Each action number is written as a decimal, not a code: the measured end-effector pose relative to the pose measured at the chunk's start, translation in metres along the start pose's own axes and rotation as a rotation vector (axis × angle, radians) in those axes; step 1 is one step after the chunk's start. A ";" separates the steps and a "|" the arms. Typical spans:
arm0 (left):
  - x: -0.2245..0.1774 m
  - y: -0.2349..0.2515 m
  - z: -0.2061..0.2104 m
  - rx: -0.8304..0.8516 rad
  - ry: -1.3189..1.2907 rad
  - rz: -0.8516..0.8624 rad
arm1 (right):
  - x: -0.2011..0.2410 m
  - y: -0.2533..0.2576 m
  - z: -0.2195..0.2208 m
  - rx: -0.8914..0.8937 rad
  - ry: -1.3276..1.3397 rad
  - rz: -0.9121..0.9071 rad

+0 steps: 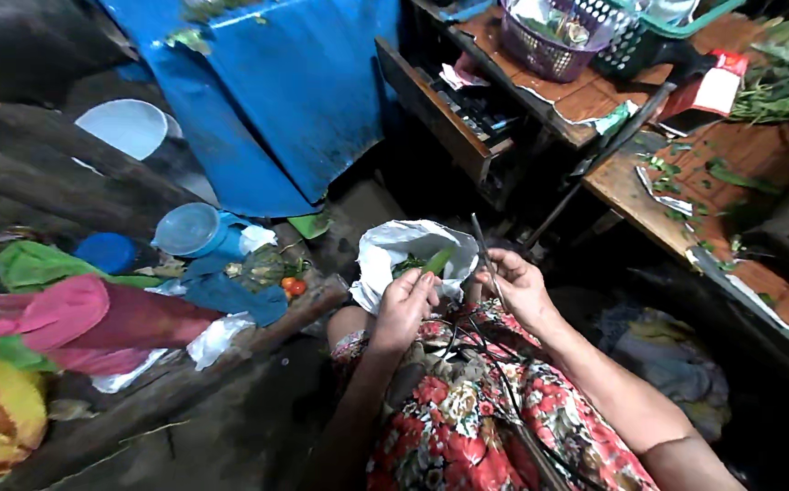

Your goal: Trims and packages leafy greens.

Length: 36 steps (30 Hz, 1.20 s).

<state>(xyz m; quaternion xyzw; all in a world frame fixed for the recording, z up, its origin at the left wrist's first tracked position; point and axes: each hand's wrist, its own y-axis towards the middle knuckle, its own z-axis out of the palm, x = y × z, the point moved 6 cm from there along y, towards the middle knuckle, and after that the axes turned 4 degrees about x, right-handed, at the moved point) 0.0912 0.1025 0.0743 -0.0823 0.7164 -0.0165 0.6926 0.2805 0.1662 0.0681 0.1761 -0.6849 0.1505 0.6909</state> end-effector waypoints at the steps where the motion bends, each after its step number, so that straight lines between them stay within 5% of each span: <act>1: 0.001 0.000 -0.002 -0.026 -0.024 -0.003 | -0.005 -0.003 0.002 0.052 -0.031 0.009; 7: 0.005 0.006 -0.002 -0.003 0.052 -0.064 | -0.012 -0.013 0.017 0.237 -0.073 0.097; 11: 0.005 0.005 0.010 0.136 0.176 -0.106 | -0.013 -0.009 0.017 0.241 -0.110 0.093; 21: 0.009 0.004 0.001 0.039 -0.011 -0.062 | -0.012 -0.015 0.016 0.303 -0.106 0.104; 36: 0.005 0.000 0.012 0.164 0.038 -0.094 | -0.006 -0.018 0.016 0.313 -0.131 0.081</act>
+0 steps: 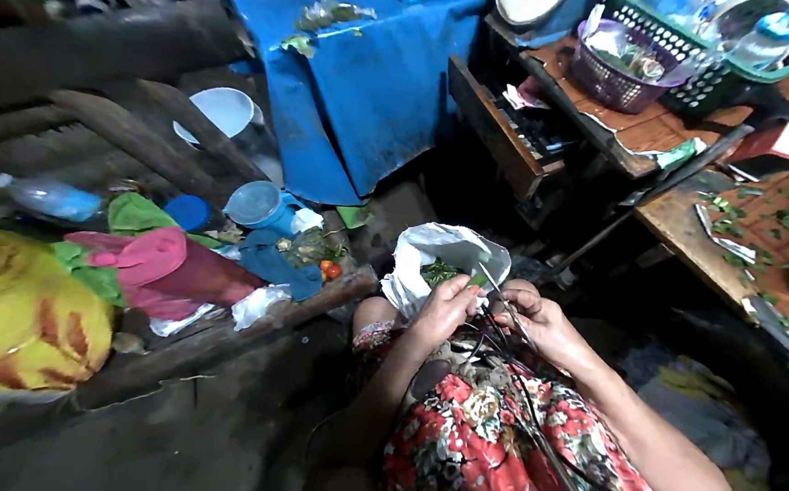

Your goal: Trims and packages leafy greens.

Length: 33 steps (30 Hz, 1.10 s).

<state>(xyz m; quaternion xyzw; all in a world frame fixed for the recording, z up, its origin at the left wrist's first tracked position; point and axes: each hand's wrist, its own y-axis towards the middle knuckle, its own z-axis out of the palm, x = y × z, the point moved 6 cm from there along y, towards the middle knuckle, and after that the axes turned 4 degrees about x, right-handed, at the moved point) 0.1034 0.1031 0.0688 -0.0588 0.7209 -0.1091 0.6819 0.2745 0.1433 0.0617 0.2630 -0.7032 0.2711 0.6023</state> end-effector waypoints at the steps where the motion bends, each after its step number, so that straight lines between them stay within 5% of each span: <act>1: 0.000 0.000 0.000 -0.013 -0.027 -0.013 | 0.000 0.000 -0.002 -0.027 0.017 -0.009; 8: 0.006 0.002 0.000 -0.043 -0.166 0.050 | -0.002 -0.001 -0.004 0.027 -0.085 0.026; 16: 0.005 0.003 0.003 0.040 -0.116 0.029 | 0.000 0.001 -0.002 0.049 -0.135 0.043; 33: 0.006 0.001 -0.007 -0.086 -0.038 0.070 | 0.012 0.000 -0.005 0.038 -0.116 -0.012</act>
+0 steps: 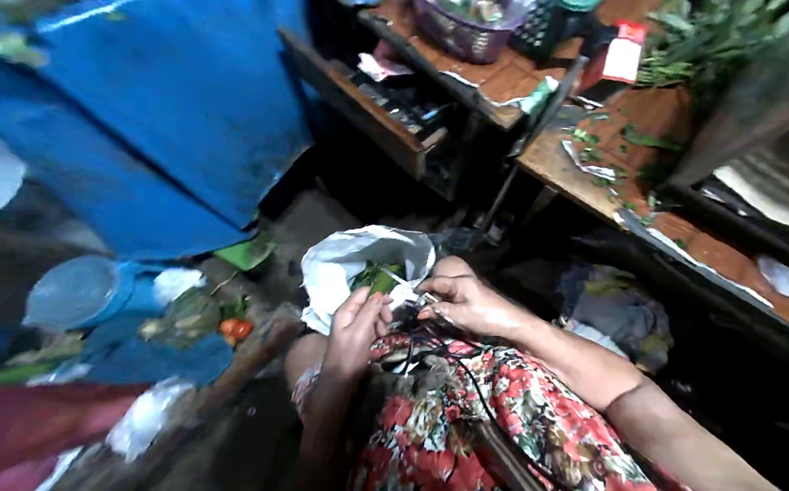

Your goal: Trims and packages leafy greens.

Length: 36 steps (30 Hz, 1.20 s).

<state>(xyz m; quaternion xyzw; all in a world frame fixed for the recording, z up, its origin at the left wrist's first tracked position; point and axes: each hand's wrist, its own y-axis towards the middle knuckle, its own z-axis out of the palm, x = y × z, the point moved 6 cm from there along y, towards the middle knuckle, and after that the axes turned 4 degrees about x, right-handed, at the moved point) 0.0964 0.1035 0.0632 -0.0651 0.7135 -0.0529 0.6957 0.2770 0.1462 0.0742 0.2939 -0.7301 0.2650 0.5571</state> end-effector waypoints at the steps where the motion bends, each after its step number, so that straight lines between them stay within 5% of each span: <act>1: 0.000 0.000 0.000 -0.007 -0.006 -0.006 | 0.002 0.000 0.000 -0.004 -0.006 -0.025; 25: -0.001 -0.003 0.013 0.055 0.132 -0.032 | -0.003 -0.002 -0.002 0.038 0.037 0.032; 36: -0.004 0.001 0.009 -0.005 0.002 -0.020 | 0.000 -0.003 -0.011 -0.108 0.076 -0.028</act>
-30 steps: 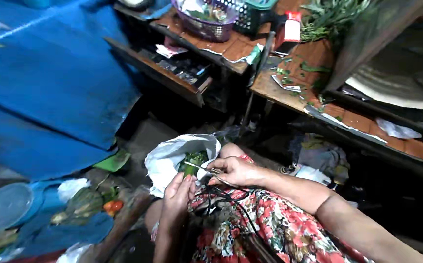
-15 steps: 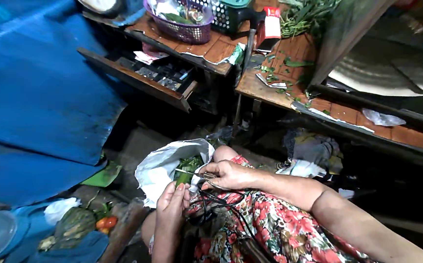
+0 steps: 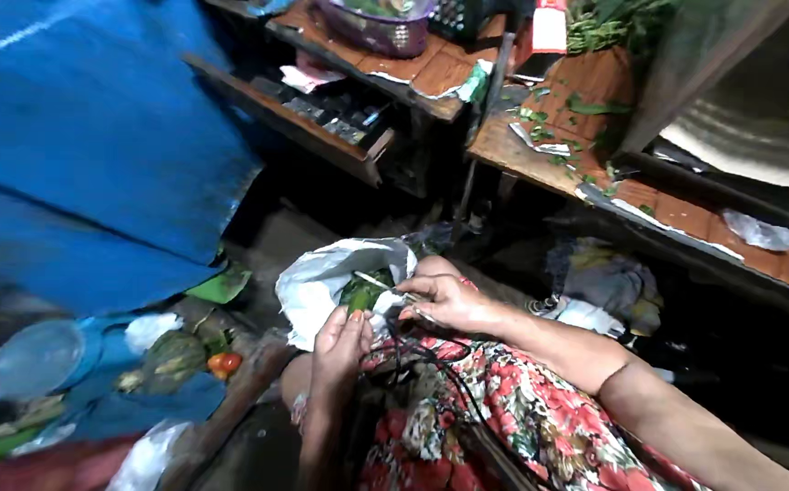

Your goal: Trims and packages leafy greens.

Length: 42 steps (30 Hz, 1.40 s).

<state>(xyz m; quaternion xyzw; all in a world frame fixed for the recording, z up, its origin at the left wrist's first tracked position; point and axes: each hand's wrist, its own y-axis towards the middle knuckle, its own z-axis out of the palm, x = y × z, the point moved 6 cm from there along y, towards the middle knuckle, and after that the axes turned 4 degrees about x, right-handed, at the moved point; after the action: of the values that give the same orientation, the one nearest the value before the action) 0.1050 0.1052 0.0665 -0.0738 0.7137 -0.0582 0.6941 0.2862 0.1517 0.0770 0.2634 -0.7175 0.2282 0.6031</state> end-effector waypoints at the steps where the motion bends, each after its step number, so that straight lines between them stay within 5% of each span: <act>1: -0.001 0.000 -0.001 -0.031 -0.043 0.008 | -0.004 0.000 0.001 0.006 0.003 0.024; 9: 0.010 0.004 -0.001 -0.022 -0.083 -0.021 | -0.018 -0.003 0.014 0.167 -0.062 0.122; 19: 0.013 0.002 0.004 0.109 0.001 -0.035 | -0.014 0.002 0.019 0.135 -0.030 0.073; 32: 0.011 0.004 -0.004 0.009 -0.111 -0.005 | -0.021 0.004 0.014 0.130 -0.051 0.091; 42: 0.015 0.006 -0.001 0.095 0.025 -0.055 | -0.020 0.005 0.016 0.117 -0.086 0.085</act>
<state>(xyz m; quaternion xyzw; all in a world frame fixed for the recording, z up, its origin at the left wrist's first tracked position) 0.1031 0.1085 0.0507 -0.0596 0.7163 -0.1122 0.6862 0.2738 0.1475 0.0548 0.2768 -0.7389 0.2836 0.5450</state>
